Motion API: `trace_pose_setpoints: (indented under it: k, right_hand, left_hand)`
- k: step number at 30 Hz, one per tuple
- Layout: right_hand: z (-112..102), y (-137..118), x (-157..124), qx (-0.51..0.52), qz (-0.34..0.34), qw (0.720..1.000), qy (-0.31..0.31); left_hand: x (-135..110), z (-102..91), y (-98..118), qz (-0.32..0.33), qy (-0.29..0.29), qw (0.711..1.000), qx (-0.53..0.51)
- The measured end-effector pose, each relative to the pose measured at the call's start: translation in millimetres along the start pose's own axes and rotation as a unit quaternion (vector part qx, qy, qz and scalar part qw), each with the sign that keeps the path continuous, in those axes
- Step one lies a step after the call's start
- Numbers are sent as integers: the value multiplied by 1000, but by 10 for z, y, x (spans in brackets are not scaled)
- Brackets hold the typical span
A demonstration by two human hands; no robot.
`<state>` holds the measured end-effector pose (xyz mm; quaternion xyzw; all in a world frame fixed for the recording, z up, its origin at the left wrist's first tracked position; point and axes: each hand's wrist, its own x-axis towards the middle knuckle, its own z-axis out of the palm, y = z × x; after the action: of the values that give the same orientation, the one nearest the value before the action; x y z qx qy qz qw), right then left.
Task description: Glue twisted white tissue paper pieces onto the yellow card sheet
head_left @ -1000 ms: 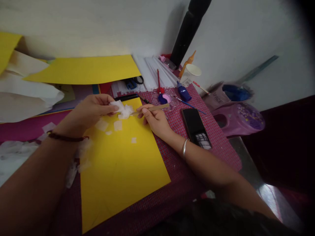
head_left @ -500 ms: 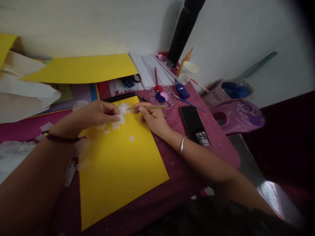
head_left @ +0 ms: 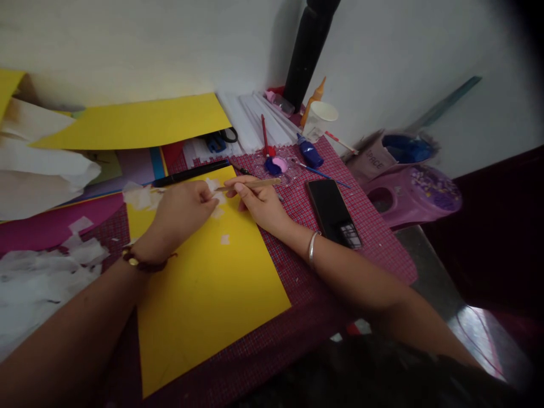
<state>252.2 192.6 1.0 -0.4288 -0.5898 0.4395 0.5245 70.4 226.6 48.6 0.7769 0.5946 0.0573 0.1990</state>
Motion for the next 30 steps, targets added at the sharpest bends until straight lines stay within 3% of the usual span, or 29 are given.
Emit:
trace_pose_setpoints:
  k: [6, 12, 17, 21, 25, 28, 30]
  right_hand:
    - [-2, -40, -15, 22, 14, 997, 68]
    - [25, 32, -12, -6, 18, 1000, 11]
    - [26, 92, -16, -49, 0, 999, -14]
    - [13, 81, -34, -102, -28, 994, -40]
    - [3, 34, -66, -161, -86, 980, -73]
    - [-3, 0, -84, -185, -104, 972, -98]
    - [-7, -22, -91, -200, -97, 969, -109]
  left_hand:
    - [69, -59, -68, -22, 6, 999, -23]
    - [139, -20, -182, 17, 4, 998, -54]
    - [225, -17, -326, 54, -49, 991, -109]
    - [254, -121, -451, 63, -88, 982, -152]
    - [171, -291, -489, 96, -105, 986, -89]
    - [72, -319, -365, 128, -148, 981, -8]
    - [29, -270, -249, 142, -138, 979, 52]
